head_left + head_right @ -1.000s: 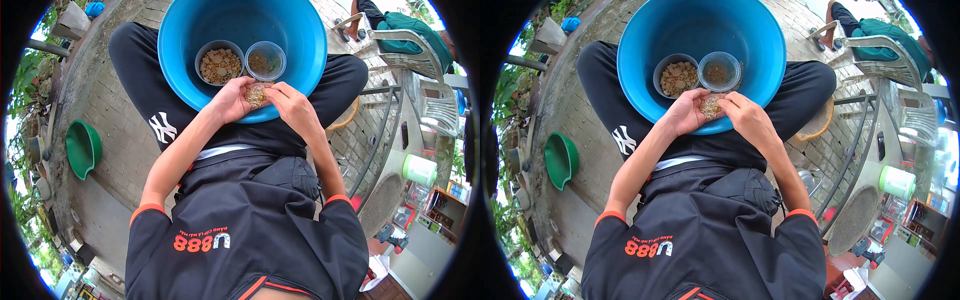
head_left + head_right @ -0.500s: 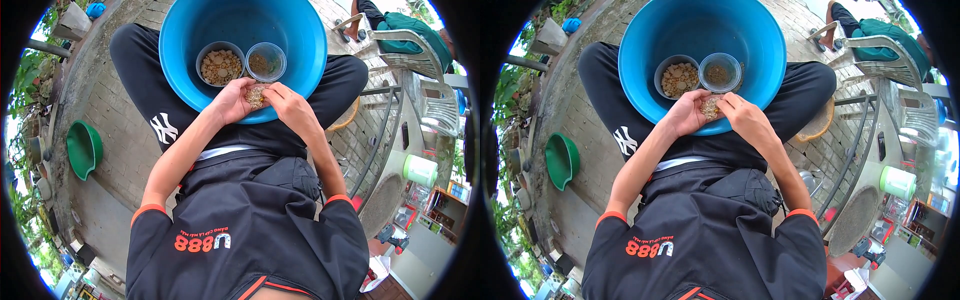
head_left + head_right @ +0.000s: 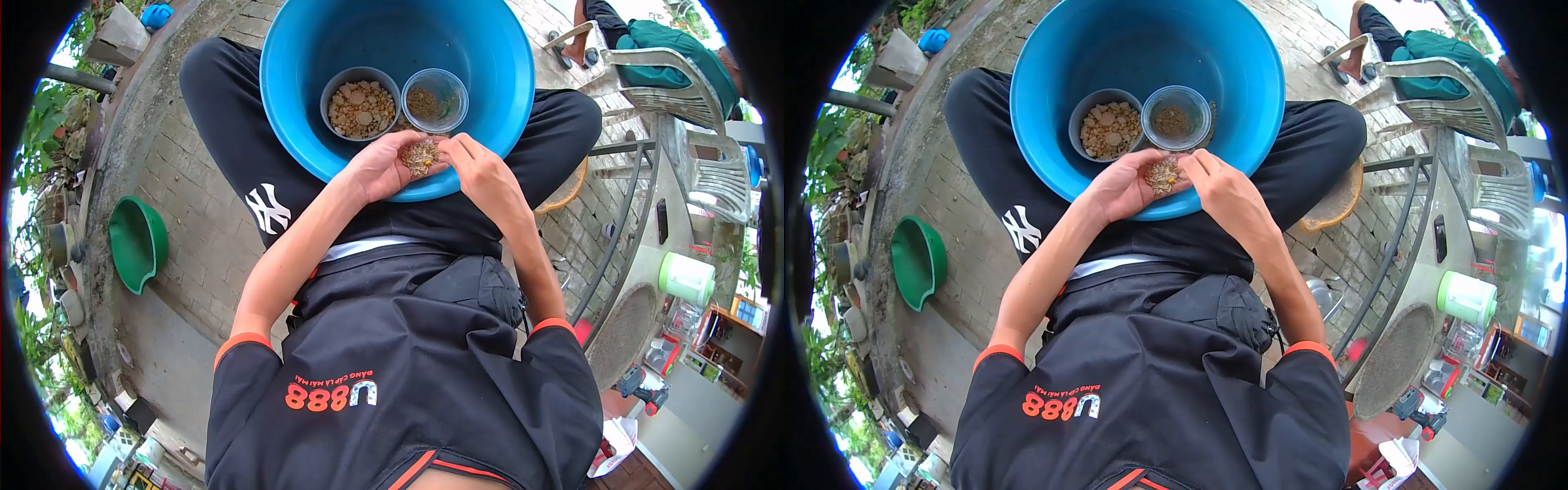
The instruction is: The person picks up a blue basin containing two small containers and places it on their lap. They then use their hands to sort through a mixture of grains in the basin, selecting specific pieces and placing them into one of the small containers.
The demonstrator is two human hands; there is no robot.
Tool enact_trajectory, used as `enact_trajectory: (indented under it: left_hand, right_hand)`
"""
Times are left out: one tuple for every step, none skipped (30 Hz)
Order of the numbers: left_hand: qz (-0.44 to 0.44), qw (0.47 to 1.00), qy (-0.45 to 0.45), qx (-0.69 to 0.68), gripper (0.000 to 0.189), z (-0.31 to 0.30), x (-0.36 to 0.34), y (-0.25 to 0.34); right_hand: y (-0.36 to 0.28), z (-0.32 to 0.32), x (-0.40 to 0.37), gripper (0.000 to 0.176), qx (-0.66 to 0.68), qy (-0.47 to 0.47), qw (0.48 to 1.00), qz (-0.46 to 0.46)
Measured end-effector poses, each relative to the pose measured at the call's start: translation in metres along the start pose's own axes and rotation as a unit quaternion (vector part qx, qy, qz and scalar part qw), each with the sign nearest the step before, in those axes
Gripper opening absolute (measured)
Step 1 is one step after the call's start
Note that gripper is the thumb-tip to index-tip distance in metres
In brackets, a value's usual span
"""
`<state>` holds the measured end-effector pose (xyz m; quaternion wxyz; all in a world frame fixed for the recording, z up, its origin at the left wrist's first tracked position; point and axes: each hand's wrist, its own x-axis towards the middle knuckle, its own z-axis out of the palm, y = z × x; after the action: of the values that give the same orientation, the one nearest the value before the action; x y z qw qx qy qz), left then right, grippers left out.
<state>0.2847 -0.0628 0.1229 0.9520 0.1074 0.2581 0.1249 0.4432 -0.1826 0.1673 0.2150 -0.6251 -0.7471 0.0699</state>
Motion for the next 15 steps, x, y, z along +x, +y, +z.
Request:
enact_trajectory:
  left_hand:
    - [-0.013,1.0,-0.005,0.003,0.026,0.0,0.0,-0.001]
    - [-0.013,1.0,-0.006,0.003,0.026,-0.001,0.001,-0.001]
    - [-0.018,1.0,-0.011,0.01,0.025,-0.001,0.001,-0.001]
    - [-0.023,0.999,-0.015,0.016,0.025,-0.002,0.001,-0.001]
    - [-0.025,0.999,-0.015,0.017,0.025,-0.002,0.001,-0.001]
    - [-0.018,0.999,-0.02,0.037,0.025,-0.002,0.001,-0.001]
    - [-0.011,0.998,-0.024,0.058,0.025,-0.003,0.001,-0.001]
    - [-0.011,0.998,-0.023,0.06,0.025,0.003,-0.003,-0.001]
    - [0.008,0.997,0.008,0.076,0.025,0.009,-0.007,-0.001]
    - [0.025,0.995,0.039,0.091,0.025,0.013,-0.009,-0.001]
    - [0.024,0.995,0.038,0.092,0.025,0.013,-0.008,-0.001]
    - [0.02,0.998,0.011,0.063,0.025,0.01,-0.006,0.0]
    - [0.017,0.999,-0.015,0.034,0.026,0.009,-0.007,0.002]
    - [0.016,0.999,-0.015,0.033,0.026,0.008,-0.007,0.004]
    - [0.011,1.0,-0.014,0.023,0.028,0.007,-0.007,0.005]
  right_hand:
    - [-0.003,-0.003,0.001,0.022,0.0,0.0,1.0,0.0]
    - [-0.005,-0.007,0.002,0.017,0.019,-0.001,1.0,0.008]
    - [-0.008,-0.011,0.004,0.011,0.037,-0.002,0.999,0.015]
    - [-0.011,-0.017,0.007,0.011,0.037,-0.002,0.999,0.016]
    - [-0.013,-0.023,0.01,0.01,0.051,-0.042,0.998,0.021]
    - [-0.016,-0.029,0.014,0.009,0.066,-0.082,0.994,0.026]
    - [-0.019,-0.034,0.02,0.009,0.067,-0.081,0.994,0.027]
    - [-0.021,-0.038,0.028,0.013,0.081,-0.093,0.992,0.012]
    - [-0.023,-0.041,0.037,0.017,0.095,-0.106,0.99,-0.004]
    - [-0.029,-0.04,0.047,0.017,0.095,-0.104,0.99,-0.003]
    - [-0.039,-0.036,0.06,0.023,0.099,0.034,0.994,-0.043]
    - [-0.044,-0.034,0.068,0.03,0.101,0.171,0.977,-0.082]
    - [-0.044,-0.035,0.072,0.034,0.091,0.208,0.969,-0.093]
    - [-0.041,-0.035,0.071,0.034,0.091,0.208,0.97,-0.093]
    - [-0.037,-0.037,0.067,0.028,0.085,0.209,0.971,-0.085]
